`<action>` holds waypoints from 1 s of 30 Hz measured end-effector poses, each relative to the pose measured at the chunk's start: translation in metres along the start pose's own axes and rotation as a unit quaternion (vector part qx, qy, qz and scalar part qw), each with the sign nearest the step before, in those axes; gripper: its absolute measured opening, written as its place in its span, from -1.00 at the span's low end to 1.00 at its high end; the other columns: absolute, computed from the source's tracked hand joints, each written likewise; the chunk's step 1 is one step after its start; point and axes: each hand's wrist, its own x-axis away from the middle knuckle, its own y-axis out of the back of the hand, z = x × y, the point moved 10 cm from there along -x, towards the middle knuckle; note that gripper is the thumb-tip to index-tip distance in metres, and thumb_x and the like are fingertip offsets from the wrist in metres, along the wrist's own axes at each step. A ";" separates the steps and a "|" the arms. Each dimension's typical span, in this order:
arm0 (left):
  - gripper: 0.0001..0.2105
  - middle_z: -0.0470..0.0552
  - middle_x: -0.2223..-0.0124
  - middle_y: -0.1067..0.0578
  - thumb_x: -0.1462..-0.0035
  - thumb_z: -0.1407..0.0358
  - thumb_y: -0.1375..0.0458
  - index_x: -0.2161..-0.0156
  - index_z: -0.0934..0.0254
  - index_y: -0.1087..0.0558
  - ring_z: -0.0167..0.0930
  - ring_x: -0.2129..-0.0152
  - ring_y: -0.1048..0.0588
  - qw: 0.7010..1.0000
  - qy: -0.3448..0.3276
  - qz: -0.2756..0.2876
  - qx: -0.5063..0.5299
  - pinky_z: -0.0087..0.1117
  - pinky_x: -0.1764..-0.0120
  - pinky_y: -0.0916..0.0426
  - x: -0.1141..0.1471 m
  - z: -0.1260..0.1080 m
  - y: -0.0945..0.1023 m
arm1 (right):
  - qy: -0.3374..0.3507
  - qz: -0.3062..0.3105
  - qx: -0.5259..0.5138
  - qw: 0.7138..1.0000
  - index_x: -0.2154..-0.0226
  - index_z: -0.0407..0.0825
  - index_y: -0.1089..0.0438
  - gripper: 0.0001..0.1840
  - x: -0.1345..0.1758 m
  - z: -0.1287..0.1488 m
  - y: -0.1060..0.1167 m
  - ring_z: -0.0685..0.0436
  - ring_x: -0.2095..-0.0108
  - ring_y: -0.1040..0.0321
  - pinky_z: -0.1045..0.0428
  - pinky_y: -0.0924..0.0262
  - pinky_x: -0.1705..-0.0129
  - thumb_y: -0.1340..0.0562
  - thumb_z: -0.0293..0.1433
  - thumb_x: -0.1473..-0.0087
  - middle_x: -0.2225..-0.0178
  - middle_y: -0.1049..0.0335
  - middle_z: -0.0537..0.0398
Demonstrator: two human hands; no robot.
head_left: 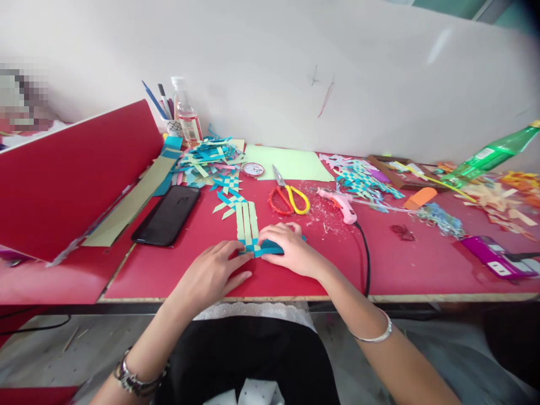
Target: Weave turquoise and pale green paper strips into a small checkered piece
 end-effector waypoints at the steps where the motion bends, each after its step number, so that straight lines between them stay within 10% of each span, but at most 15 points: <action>1: -0.68 0.10 0.10 -0.32 -0.13 0.19 0.10 0.06 0.18 -0.34 -0.32 0.19 -0.33 1.000 0.000 0.001 0.003 -0.27 0.15 -0.28 0.000 0.000 0.000 | 0.001 0.001 0.004 1.000 0.30 0.07 -0.23 -0.85 0.000 0.000 -0.001 -0.09 0.15 -0.16 -0.12 0.26 0.02 -0.11 -0.29 0.01 0.18 -0.30 0.15; 30: -0.65 0.08 0.12 -0.31 -0.05 0.18 0.00 0.06 0.25 -0.30 -0.32 0.20 -0.35 0.990 0.104 -0.029 0.086 -0.30 0.15 -0.29 -0.008 0.029 0.004 | 0.012 0.000 -0.022 1.000 0.26 0.09 -0.25 -0.80 0.000 -0.001 -0.004 -0.08 0.09 -0.11 -0.07 0.23 0.04 -0.12 -0.24 0.00 0.11 -0.27 0.17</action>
